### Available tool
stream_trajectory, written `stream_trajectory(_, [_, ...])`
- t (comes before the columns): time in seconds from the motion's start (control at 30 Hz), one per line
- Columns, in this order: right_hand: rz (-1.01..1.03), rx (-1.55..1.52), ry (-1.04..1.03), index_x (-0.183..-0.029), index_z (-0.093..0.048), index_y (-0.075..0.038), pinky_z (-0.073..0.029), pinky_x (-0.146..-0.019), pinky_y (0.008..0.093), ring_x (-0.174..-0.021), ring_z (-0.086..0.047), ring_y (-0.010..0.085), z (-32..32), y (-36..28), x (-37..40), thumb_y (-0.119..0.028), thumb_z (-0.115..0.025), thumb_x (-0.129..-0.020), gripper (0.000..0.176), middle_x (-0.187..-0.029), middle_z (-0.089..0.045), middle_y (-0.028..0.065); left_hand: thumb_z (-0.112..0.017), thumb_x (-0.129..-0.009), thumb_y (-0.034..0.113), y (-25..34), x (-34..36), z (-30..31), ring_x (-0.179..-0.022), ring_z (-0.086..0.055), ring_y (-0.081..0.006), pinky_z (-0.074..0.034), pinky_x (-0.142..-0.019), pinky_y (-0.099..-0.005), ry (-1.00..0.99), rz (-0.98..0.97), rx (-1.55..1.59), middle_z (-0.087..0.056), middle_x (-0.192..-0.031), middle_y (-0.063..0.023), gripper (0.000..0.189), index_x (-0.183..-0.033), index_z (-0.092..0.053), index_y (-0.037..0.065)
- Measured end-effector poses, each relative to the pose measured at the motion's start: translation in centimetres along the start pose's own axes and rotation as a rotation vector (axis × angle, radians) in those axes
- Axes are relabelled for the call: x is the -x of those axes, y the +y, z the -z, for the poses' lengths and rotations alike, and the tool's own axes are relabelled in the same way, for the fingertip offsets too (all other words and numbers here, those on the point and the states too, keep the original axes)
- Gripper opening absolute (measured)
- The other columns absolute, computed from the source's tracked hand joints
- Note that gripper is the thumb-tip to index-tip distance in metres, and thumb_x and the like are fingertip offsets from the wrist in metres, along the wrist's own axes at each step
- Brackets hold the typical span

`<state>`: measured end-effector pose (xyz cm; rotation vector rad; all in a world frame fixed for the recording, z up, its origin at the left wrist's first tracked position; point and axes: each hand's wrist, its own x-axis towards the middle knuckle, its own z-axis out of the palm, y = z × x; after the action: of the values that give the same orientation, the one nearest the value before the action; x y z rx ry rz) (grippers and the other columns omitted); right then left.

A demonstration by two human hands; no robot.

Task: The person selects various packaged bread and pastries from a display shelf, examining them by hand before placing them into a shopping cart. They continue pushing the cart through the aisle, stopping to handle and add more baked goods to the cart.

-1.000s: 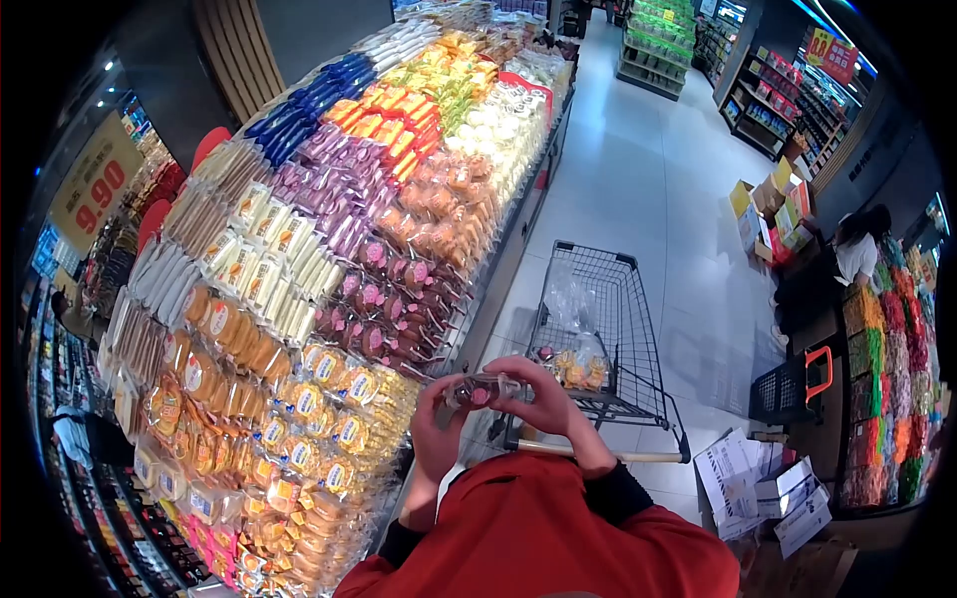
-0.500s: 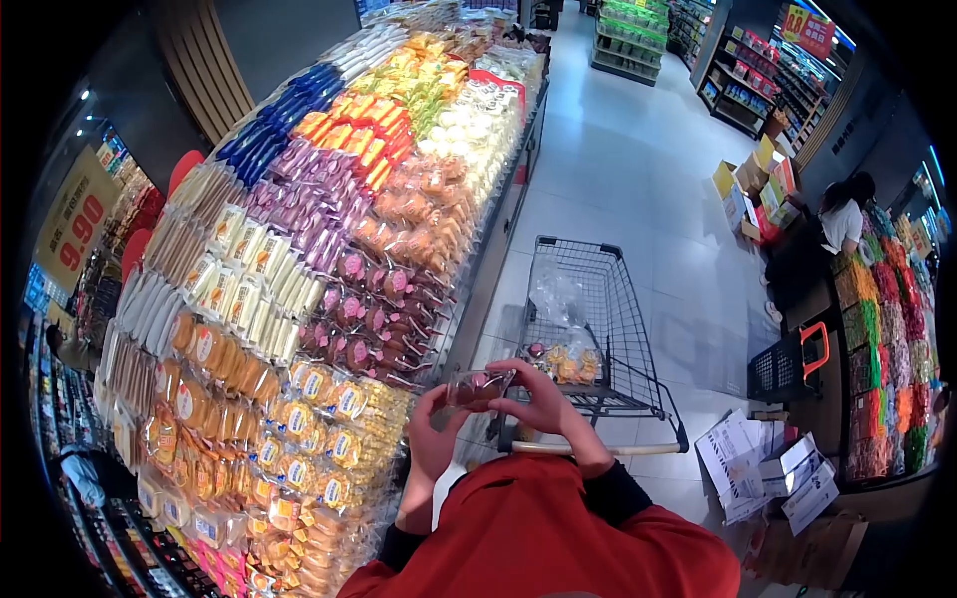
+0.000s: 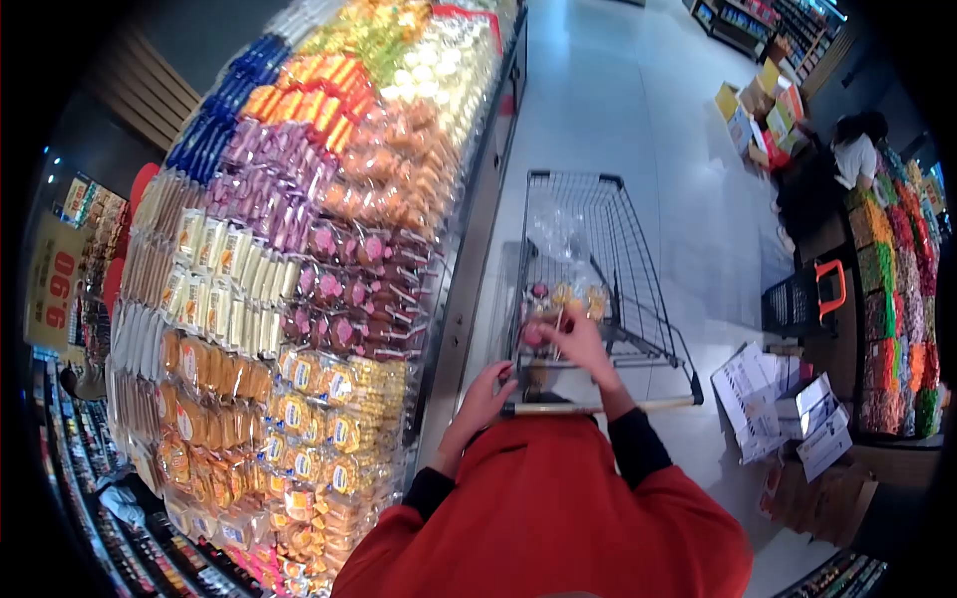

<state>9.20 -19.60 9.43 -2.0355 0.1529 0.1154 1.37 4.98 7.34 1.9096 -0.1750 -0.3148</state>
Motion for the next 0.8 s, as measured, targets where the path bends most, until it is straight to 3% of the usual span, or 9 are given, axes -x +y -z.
stream_trajectory(0.03, [-0.061, 0.106, -0.030, -0.101, -0.069, 0.001, -0.049, -0.063, 0.0306, -0.070, -0.060, 0.0121, 1.3, 1.5, -1.1, -0.031, -0.081, -0.085, 0.038, -0.077, -0.067, 0.0052, -0.068, -0.095, 0.019, 0.2, 0.0, -0.6, -0.109, -0.063, -0.0284, -0.050, -0.096, -0.0375, -0.101, -0.037, -0.066, -0.064, -0.119, -0.0153, 0.041, -0.130, -0.056, 0.000])
stream_trajectory(0.1, [-0.152, -0.015, 0.096, -0.102, -0.070, 0.001, -0.050, -0.065, 0.0297, -0.071, -0.061, 0.0121, 2.3, 6.7, -2.9, -0.032, -0.081, -0.084, 0.040, -0.080, -0.068, 0.0048, -0.069, -0.093, 0.026, -0.6, 0.6, -2.1, -0.117, -0.059, -0.0339, -0.042, -0.106, -0.0437, -0.264, -0.088, -0.196, -0.062, -0.125, -0.0145, 0.043, -0.129, -0.058, 0.005])
stream_trajectory(0.17, [-0.277, -0.089, 0.203, -0.099, -0.069, 0.001, -0.050, -0.066, 0.0291, -0.072, -0.062, 0.0131, 2.9, 12.7, -5.3, -0.030, -0.081, -0.084, 0.036, -0.081, -0.068, 0.0060, -0.069, -0.092, 0.032, -1.7, 0.9, -3.5, -0.119, -0.058, -0.0305, -0.035, -0.111, -0.0457, -0.277, -0.298, -0.415, -0.063, -0.125, -0.0119, 0.042, -0.125, -0.061, 0.008])
stream_trajectory(0.3, [-0.508, -0.008, 0.346, -0.104, -0.070, 0.003, -0.055, -0.075, 0.0329, -0.081, -0.071, 0.0197, 3.1, 22.7, -10.1, -0.033, -0.086, -0.076, 0.048, -0.092, -0.074, 0.0110, -0.069, -0.091, 0.038, -1.6, -0.5, -4.3, -0.121, -0.057, -0.0261, -0.031, -0.114, -0.0458, -0.342, -0.252, -0.546, -0.064, -0.123, -0.0092, 0.039, -0.118, -0.065, 0.011])
stream_trajectory(0.5, [-0.971, -0.362, 0.455, -0.105, -0.069, 0.001, -0.056, -0.060, 0.0342, -0.077, -0.070, 0.0199, -2.6, 36.2, -15.9, -0.030, -0.088, -0.074, 0.047, -0.093, -0.072, 0.0109, -0.075, -0.083, 0.046, -1.9, -1.8, -4.3, -0.098, -0.066, -0.0207, -0.040, -0.108, -0.0434, -0.421, -0.201, -0.559, -0.070, -0.093, -0.0007, 0.034, -0.091, -0.071, 0.013])
stream_trajectory(0.63, [-1.143, -0.395, 0.445, -0.111, -0.069, 0.000, -0.057, -0.055, 0.0350, -0.071, -0.070, 0.0205, -4.6, 37.4, -18.8, -0.030, -0.090, -0.073, 0.052, -0.097, -0.072, 0.0114, -0.077, -0.081, 0.043, -1.0, -3.0, -4.3, -0.093, -0.066, -0.0202, -0.044, -0.104, -0.0417, -0.432, -0.138, -0.538, -0.070, -0.091, -0.0004, 0.032, -0.087, -0.070, 0.013])
stream_trajectory(0.67, [-1.171, -0.327, 0.425, -0.113, -0.064, -0.002, -0.056, -0.055, 0.0322, -0.075, -0.068, 0.0193, -5.4, 37.7, -19.9, -0.026, -0.084, -0.083, 0.043, -0.097, -0.069, 0.0082, -0.078, -0.080, 0.043, -0.9, -3.4, -4.5, -0.092, -0.066, -0.0205, -0.046, -0.101, -0.0415, -0.417, -0.160, -0.558, -0.069, -0.090, -0.0008, 0.032, -0.086, -0.070, 0.012])
stream_trajectory(0.73, [-1.021, -0.279, 0.337, -0.111, -0.064, -0.001, -0.054, -0.053, 0.0325, -0.072, -0.066, 0.0179, -8.2, 45.5, -20.9, -0.032, -0.078, -0.087, 0.042, -0.095, -0.069, 0.0083, -0.078, -0.080, 0.043, -1.2, -3.9, -4.7, -0.092, -0.066, -0.0206, -0.047, -0.101, -0.0414, -0.411, -0.131, -0.541, -0.069, -0.089, -0.0010, 0.032, -0.086, -0.070, 0.012])
stream_trajectory(0.8, [-1.004, -0.471, 0.271, -0.112, -0.064, -0.001, -0.050, -0.053, 0.0326, -0.071, -0.064, 0.0171, -7.2, 40.4, -21.5, -0.042, -0.072, -0.090, 0.047, -0.093, -0.069, 0.0073, -0.081, -0.077, 0.042, -1.5, -3.9, -4.8, -0.091, -0.065, -0.0211, -0.047, -0.099, -0.0413, -0.392, -0.124, -0.493, -0.067, -0.088, -0.0011, 0.033, -0.088, -0.069, 0.013])
